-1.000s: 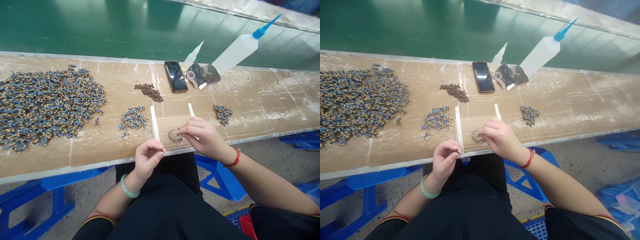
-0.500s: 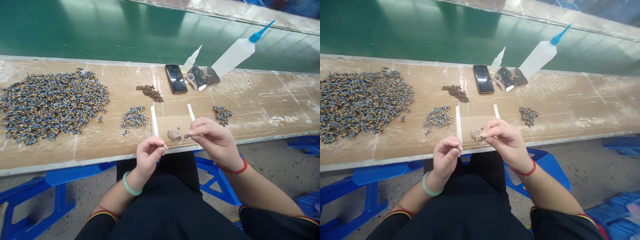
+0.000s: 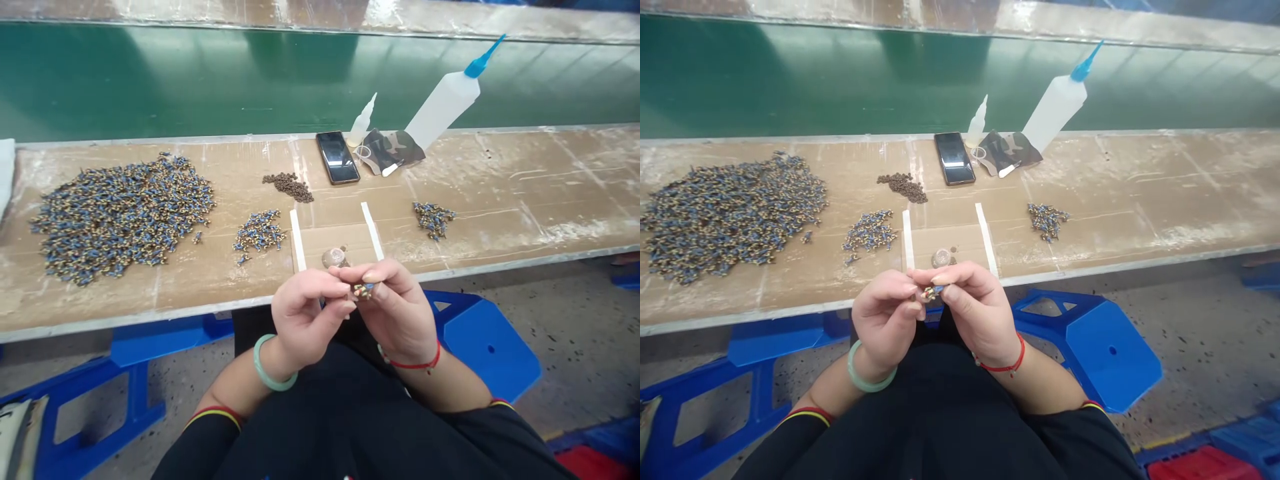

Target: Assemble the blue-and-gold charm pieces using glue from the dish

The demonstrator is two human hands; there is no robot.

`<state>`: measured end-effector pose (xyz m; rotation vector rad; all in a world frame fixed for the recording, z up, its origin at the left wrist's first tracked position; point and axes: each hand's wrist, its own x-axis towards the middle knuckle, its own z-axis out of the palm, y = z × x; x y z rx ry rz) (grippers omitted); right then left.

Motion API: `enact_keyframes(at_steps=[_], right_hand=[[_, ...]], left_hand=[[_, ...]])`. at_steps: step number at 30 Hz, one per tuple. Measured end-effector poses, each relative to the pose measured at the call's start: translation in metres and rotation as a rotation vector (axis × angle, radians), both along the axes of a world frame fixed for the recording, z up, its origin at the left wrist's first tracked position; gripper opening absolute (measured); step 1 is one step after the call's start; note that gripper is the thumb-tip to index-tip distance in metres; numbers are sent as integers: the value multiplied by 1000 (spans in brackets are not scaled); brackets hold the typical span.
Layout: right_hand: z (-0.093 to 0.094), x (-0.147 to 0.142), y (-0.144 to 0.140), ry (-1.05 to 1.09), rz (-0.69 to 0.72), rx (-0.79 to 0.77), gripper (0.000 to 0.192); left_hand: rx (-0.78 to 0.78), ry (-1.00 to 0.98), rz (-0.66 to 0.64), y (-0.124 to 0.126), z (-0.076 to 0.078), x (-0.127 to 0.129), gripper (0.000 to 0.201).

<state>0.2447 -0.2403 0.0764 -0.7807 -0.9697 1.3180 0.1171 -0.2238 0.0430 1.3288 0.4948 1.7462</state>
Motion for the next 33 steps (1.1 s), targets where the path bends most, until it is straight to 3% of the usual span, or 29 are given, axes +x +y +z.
enact_keyframes(at_steps=[4,10,21,26,33], right_hand=[[2,0,-1,-58,-51,3,18],[1,-3,-6,-35,-67,108,4],[-2,-5,-12,-89,-85,227,19],[0,-4,-12,-226,-154,330,27],[4,-18,-7,-280,-230,430,25]], left_hand=[[4,17,21,-1,-3,1,15],[6,-4,-4,-1,-6,1,17],[-4,-32,-28,-3,-6,-3,15],[26,-40,-35,-1,-4,-4,18],[86,29,140,-2,-12,-8,17]])
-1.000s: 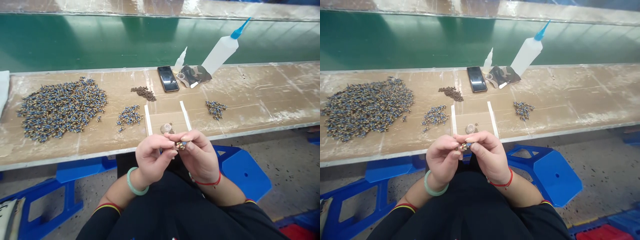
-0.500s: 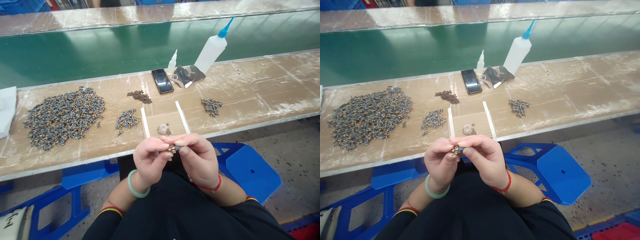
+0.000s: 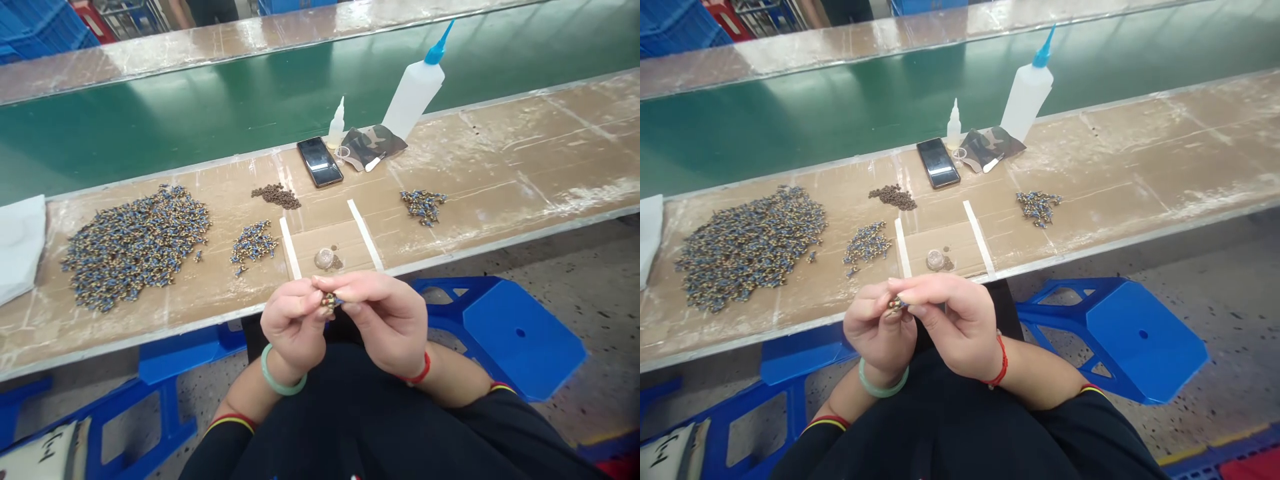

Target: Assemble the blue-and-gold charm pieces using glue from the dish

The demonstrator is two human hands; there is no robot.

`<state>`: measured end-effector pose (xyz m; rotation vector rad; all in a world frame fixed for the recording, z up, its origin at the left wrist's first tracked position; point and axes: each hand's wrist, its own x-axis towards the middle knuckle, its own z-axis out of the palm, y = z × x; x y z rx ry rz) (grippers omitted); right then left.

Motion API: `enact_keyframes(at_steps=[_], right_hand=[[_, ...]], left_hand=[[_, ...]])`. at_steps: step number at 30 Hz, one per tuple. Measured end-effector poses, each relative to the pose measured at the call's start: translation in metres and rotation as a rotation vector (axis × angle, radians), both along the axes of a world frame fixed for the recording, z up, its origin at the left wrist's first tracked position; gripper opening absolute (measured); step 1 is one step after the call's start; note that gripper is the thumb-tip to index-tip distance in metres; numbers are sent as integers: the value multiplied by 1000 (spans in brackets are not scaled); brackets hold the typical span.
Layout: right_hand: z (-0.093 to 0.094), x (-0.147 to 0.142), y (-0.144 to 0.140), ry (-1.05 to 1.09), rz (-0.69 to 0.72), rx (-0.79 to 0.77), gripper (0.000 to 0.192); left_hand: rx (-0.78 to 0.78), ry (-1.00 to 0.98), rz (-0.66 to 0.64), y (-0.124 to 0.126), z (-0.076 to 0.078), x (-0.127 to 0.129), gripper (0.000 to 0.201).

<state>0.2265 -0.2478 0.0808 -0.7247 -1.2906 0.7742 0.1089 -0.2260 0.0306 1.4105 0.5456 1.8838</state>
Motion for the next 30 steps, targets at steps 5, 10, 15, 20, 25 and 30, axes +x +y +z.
enact_keyframes(at_steps=[5,10,15,20,25,30], right_hand=[[-10,-12,-1,18,-53,26,27],[-18,-16,-2,-20,-98,45,34],[-23,-17,-2,-36,-102,65,36],[-31,-18,-3,-25,-120,41,32],[-49,-14,-9,-14,-171,-39,19],[-66,-8,3,-57,-201,-5,18]], left_hand=[[18,45,124,-2,-2,0,14],[33,97,253,-2,-3,3,7],[48,161,335,-2,-5,4,5],[44,179,350,-5,-12,4,7],[-44,181,297,-13,-25,10,5],[-45,88,286,-6,-39,20,12]])
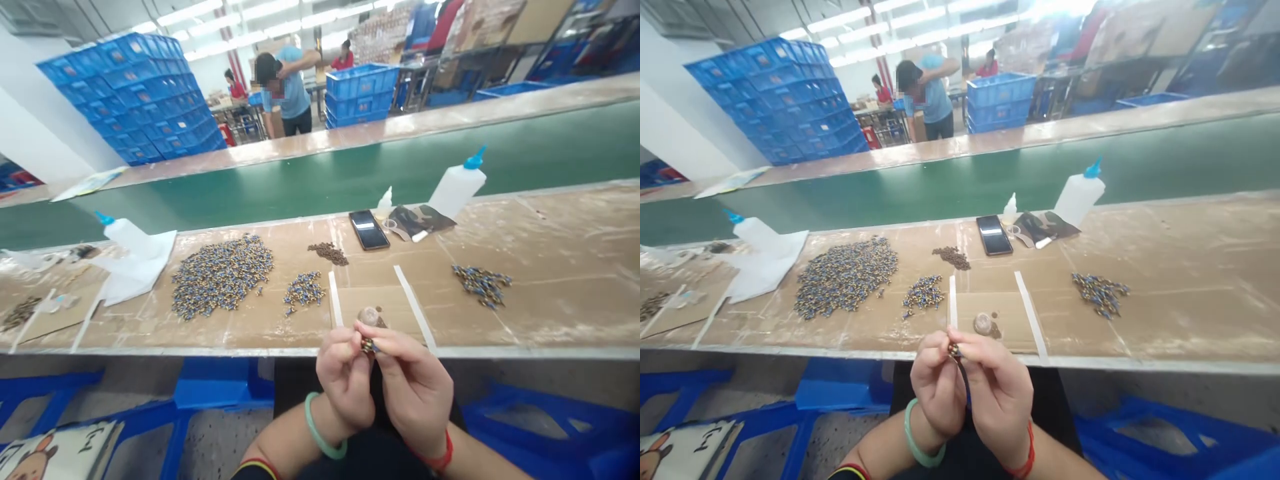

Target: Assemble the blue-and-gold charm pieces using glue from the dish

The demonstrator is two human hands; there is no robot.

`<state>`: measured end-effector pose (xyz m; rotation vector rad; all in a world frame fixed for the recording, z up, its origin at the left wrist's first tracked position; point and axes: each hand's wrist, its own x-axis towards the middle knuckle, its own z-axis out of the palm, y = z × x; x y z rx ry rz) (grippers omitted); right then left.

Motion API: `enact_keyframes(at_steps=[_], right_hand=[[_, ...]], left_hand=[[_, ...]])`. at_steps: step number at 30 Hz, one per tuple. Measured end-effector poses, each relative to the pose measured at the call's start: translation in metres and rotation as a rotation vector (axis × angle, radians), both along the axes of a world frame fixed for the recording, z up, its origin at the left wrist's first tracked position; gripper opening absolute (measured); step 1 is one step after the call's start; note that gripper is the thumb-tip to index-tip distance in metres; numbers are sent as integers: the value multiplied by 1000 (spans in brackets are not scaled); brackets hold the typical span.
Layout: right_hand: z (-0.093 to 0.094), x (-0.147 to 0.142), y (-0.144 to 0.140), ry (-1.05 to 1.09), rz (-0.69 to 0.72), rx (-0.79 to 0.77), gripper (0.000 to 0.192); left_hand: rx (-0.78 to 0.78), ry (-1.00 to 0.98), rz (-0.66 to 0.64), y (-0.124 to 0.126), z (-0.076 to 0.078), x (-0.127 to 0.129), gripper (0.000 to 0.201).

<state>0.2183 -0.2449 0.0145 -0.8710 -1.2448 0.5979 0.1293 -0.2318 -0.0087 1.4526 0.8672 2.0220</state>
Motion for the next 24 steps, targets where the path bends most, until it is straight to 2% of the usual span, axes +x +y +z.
enact_keyframes(at_steps=[4,12,16,19,24], right_hand=[[-2,1,12,-21,-2,83,18],[-3,2,17,6,13,107,20],[-1,7,24,46,-27,74,19],[13,6,31,115,-69,59,15],[32,5,42,58,-124,207,19]], left_hand=[[39,-35,35,7,-4,5,16],[55,-31,20,11,3,2,19],[70,25,-79,20,7,3,30],[44,-10,-161,27,16,8,32],[16,-58,-336,33,33,5,38]])
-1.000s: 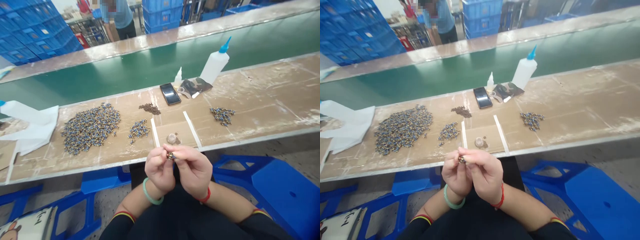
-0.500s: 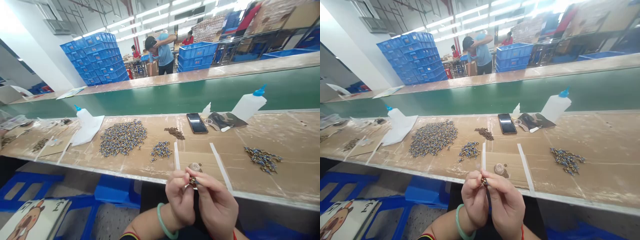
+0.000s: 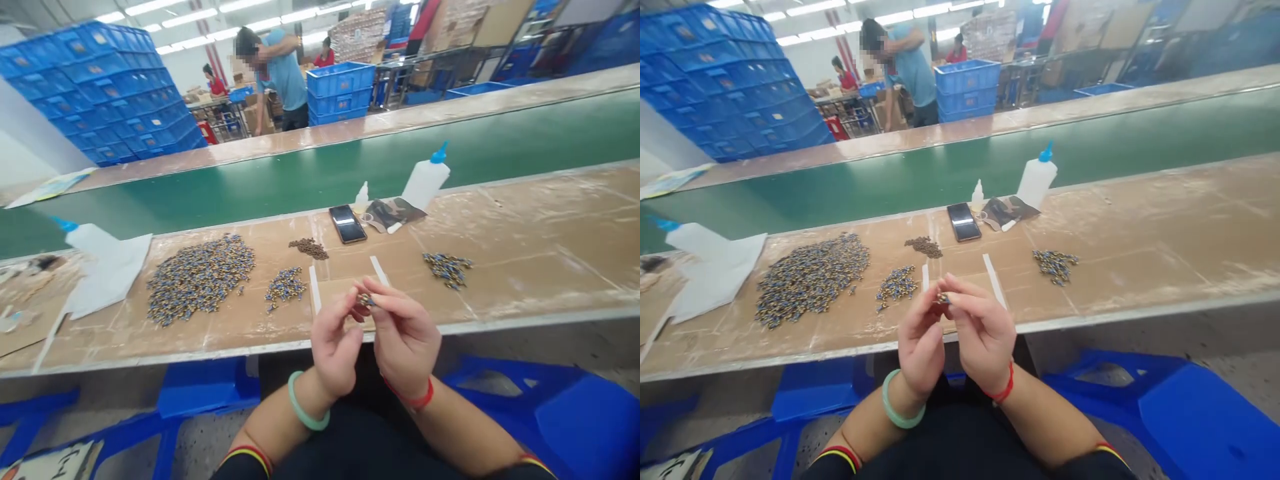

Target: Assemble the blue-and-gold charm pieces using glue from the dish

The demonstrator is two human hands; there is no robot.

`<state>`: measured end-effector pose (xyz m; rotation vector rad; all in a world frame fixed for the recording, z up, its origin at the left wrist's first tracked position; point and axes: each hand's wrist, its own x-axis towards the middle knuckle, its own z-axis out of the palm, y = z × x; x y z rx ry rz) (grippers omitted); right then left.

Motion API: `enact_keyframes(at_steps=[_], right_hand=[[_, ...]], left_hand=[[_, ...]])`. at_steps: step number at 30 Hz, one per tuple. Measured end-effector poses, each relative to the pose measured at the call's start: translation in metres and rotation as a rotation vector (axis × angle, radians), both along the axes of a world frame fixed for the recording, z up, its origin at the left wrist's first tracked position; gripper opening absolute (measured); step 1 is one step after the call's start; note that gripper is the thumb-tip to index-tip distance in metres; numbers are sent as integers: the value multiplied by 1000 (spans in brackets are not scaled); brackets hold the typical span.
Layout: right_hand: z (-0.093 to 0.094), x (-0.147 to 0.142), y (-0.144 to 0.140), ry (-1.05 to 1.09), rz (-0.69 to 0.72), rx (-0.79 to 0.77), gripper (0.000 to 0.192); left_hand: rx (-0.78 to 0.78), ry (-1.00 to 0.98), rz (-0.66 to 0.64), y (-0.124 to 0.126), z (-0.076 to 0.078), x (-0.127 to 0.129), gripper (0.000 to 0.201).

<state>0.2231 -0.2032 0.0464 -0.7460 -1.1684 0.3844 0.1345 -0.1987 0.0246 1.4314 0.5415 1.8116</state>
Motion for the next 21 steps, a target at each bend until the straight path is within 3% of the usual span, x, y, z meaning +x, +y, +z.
enact_keyframes(at_steps=[8,13,21], right_hand=[[0,9,-2,-194,-121,187,45],[0,6,-3,-165,-118,156,44],[-22,9,-2,-143,-82,106,40]], left_hand=[[-71,-62,-198,-2,-4,-5,48],[-71,-78,-231,-5,-8,-2,49],[-206,-99,-279,-10,-32,3,51]])
